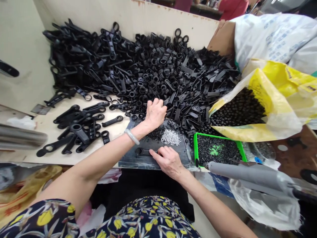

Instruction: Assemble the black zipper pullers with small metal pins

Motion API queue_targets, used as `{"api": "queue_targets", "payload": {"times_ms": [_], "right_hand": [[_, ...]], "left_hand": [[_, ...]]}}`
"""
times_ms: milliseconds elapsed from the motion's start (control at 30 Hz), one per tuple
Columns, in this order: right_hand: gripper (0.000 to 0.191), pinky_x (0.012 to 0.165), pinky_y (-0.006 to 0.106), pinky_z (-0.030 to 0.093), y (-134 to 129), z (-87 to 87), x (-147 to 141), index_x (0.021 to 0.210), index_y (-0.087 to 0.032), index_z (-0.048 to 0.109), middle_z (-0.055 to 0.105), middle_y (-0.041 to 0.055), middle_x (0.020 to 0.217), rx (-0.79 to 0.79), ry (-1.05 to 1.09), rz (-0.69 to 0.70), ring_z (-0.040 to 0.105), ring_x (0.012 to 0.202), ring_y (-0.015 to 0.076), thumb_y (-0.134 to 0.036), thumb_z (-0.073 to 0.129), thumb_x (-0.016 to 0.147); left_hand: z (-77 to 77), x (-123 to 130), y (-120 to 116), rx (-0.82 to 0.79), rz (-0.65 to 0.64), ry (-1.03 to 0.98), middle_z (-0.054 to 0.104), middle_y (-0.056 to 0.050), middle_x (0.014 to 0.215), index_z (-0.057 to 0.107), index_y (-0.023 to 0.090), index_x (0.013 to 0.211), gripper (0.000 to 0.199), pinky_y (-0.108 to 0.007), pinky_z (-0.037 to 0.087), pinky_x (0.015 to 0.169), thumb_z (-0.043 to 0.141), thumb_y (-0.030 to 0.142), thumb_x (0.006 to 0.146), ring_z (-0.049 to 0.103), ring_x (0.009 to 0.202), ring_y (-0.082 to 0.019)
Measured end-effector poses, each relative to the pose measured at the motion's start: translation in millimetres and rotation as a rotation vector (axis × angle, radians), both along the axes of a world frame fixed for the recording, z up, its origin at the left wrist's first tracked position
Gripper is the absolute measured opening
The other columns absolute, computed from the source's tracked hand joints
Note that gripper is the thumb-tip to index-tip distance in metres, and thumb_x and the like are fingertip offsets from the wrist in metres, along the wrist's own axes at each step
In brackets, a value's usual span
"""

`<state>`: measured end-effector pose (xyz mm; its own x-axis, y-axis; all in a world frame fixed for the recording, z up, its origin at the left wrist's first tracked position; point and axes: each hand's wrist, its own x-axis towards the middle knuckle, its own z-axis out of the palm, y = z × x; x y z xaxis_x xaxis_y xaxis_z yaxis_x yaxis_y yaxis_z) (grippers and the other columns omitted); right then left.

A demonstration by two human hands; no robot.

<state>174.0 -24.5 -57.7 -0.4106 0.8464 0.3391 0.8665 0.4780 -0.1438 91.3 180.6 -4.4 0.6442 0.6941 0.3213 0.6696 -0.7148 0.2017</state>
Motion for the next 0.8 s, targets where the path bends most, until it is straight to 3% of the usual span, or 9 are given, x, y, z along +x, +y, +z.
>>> {"api": "queue_targets", "payload": {"times_ms": [200,400,533,667,800], "right_hand": [[0.033,0.068,0.034,0.036,1,-0.3,0,0.135,-0.022,0.066,0.061,0.0026,0.083,-0.002,0.017,0.007,0.05,0.075,0.0172,-0.016,0.052,0.105],[0.034,0.067,0.034,0.035,1,0.9,2,0.134,-0.022,0.066,0.061,0.0028,0.084,-0.008,0.035,0.038,0.049,0.074,0.0171,-0.013,0.05,0.105],[0.036,0.068,0.034,0.036,-1,0.7,2,0.136,-0.022,0.065,0.063,0.0031,0.086,-0.04,0.017,0.041,0.052,0.075,0.0166,-0.014,0.049,0.106],[0.035,0.069,0.034,0.037,-4,-0.4,2,0.139,-0.021,0.063,0.064,0.0026,0.087,-0.07,0.027,0.075,0.055,0.075,0.0154,-0.018,0.05,0.107],[0.031,0.069,0.034,0.037,-4,-0.1,1,0.135,-0.02,0.064,0.065,0.0028,0.088,-0.071,0.048,0.09,0.056,0.075,0.0155,-0.029,0.052,0.108]], "left_hand": [[6.1,-21,-9,-0.008,0.05,-0.105,0.065,-0.01,0.105,0.075,0.019,0.089,0.016,-0.05,0.036,0.09,0.065,0.03,0.095,0.05,0.11,-0.032],[9.2,-43,-22,-0.021,-0.03,0.055,0.062,-0.014,0.105,0.073,0.017,0.085,0.022,-0.052,0.036,0.09,0.058,0.026,0.097,0.049,0.11,-0.034],[5.1,-56,-33,0.014,-0.068,0.123,0.061,-0.017,0.11,0.072,0.016,0.088,0.015,-0.051,0.035,0.091,0.059,0.02,0.095,0.048,0.114,-0.036],[-3.1,-64,-41,0.059,-0.006,0.036,0.064,-0.015,0.111,0.073,0.019,0.102,0.022,-0.05,0.034,0.089,0.051,0.02,0.101,0.05,0.111,-0.033],[-6.5,-57,-44,0.071,-0.005,-0.017,0.066,-0.013,0.106,0.073,0.02,0.096,0.026,-0.05,0.033,0.087,0.047,0.019,0.102,0.05,0.107,-0.031]]}}
